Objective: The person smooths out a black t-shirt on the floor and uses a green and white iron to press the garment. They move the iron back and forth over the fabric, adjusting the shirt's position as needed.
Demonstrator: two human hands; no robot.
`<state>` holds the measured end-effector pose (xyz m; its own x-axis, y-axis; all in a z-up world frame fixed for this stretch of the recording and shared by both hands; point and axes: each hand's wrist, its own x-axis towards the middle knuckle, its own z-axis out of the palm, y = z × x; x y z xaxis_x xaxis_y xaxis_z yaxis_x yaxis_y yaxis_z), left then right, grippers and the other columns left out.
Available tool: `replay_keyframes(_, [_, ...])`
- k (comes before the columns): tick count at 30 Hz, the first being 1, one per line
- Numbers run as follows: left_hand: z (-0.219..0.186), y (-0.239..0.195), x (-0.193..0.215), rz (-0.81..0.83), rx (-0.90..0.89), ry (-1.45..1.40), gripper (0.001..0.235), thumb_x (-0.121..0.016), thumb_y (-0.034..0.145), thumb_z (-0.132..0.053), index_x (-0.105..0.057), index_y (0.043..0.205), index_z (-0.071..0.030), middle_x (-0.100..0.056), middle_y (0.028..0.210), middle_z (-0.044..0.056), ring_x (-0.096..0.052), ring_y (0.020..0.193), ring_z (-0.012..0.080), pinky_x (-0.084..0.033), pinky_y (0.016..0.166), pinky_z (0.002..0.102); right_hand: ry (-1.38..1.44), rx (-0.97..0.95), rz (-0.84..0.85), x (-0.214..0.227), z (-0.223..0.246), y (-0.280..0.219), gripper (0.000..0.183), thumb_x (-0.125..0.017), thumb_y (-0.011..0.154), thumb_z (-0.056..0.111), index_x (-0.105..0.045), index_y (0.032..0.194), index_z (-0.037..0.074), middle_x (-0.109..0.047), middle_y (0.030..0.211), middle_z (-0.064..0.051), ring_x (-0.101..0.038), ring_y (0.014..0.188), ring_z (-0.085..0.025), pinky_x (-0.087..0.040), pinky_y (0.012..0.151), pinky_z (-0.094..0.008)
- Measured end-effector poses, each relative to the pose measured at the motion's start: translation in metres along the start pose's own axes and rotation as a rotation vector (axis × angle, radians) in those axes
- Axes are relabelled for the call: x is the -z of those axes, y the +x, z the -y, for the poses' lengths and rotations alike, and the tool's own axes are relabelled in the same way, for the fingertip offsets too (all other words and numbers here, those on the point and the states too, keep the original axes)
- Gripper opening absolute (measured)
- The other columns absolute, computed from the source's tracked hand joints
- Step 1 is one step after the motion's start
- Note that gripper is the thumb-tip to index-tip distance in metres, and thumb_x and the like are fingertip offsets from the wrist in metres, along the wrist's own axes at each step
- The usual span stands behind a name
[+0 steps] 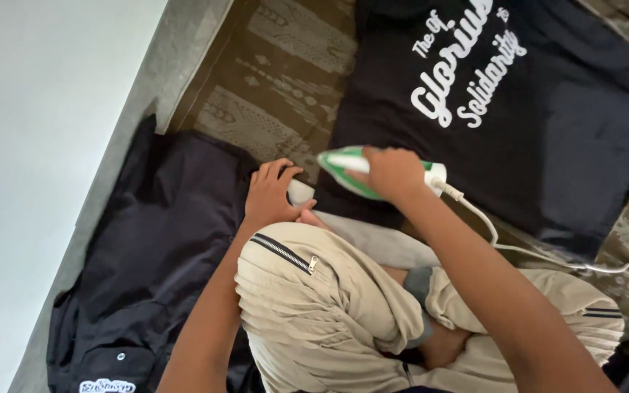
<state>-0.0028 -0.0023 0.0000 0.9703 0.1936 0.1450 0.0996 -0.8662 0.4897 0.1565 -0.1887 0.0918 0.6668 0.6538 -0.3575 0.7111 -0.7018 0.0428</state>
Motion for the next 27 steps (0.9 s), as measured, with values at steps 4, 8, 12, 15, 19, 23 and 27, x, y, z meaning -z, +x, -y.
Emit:
replay_keyframes(4, [0.002,-0.001,0.0,0.014,0.004,0.009,0.064,-0.063,0.064,-0.064,-0.056,0.112,-0.022,-0.048,0.114,0.0,-0.045,0.11,0.0228,-0.039,0.085,0.038,0.078,-0.139,-0.015,-0.003,-0.005,0.02,0.062,-0.041,0.083,0.066,-0.06,0.107,0.012,-0.066,0.079,-0.02,-0.066,0.075,-0.04,-0.052,0.065,-0.047])
replay_keyframes(8, [0.002,0.001,0.001,0.024,0.003,0.006,0.063,-0.062,0.064,-0.063,-0.056,0.111,-0.022,-0.048,0.114,0.001,-0.046,0.11,0.0228,-0.039,0.085,0.038,0.141,-0.201,-0.023,-0.001,-0.006,0.025,0.06,-0.043,0.083,0.066,-0.061,0.106,0.013,-0.065,0.078,-0.019,-0.066,0.074,-0.04,-0.052,0.063,-0.048])
replay_keyframes(12, [0.001,0.001,0.001,0.022,-0.001,-0.014,0.061,-0.063,0.066,-0.061,-0.056,0.112,-0.021,-0.048,0.114,0.002,-0.045,0.11,0.0241,-0.039,0.084,0.039,0.088,-0.097,0.054,0.012,0.003,0.005,0.056,-0.044,0.082,0.063,-0.061,0.107,0.016,-0.067,0.08,-0.019,-0.067,0.078,-0.039,-0.052,0.067,-0.047])
replay_keyframes(15, [0.0,0.001,0.001,0.031,0.011,-0.018,0.061,-0.063,0.066,-0.061,-0.056,0.111,-0.02,-0.048,0.113,0.002,-0.045,0.11,0.024,-0.038,0.085,0.039,0.078,-0.071,0.123,0.014,0.008,-0.006,0.054,-0.044,0.083,0.061,-0.06,0.113,0.018,-0.067,0.086,-0.017,-0.067,0.081,-0.037,-0.053,0.069,-0.044])
replay_keyframes(19, [-0.002,0.001,0.005,0.041,0.014,-0.032,0.061,-0.063,0.066,-0.061,-0.056,0.111,-0.02,-0.048,0.114,0.002,-0.045,0.11,0.024,-0.038,0.086,0.039,0.086,-0.061,0.167,0.014,-0.001,-0.013,0.057,-0.043,0.08,0.063,-0.06,0.112,0.019,-0.067,0.087,-0.019,-0.066,0.082,-0.038,-0.053,0.07,-0.045])
replay_keyframes(23, [0.003,0.002,0.004,0.035,-0.005,-0.022,0.063,-0.064,0.065,-0.061,-0.056,0.112,-0.02,-0.049,0.114,0.002,-0.045,0.109,0.0245,-0.038,0.086,0.04,0.049,-0.135,0.191,0.015,-0.024,-0.02,0.058,-0.043,0.081,0.063,-0.061,0.11,0.016,-0.067,0.087,-0.019,-0.067,0.082,-0.038,-0.053,0.07,-0.045])
replay_keyframes(27, [0.003,0.001,-0.001,0.01,-0.019,-0.001,0.065,-0.064,0.062,-0.063,-0.057,0.111,-0.021,-0.05,0.113,0.002,-0.047,0.109,0.025,-0.039,0.084,0.04,0.033,-0.171,0.135,0.008,-0.04,-0.04,0.054,-0.045,0.082,0.061,-0.063,0.105,0.016,-0.068,0.08,-0.019,-0.067,0.077,-0.038,-0.053,0.067,-0.044])
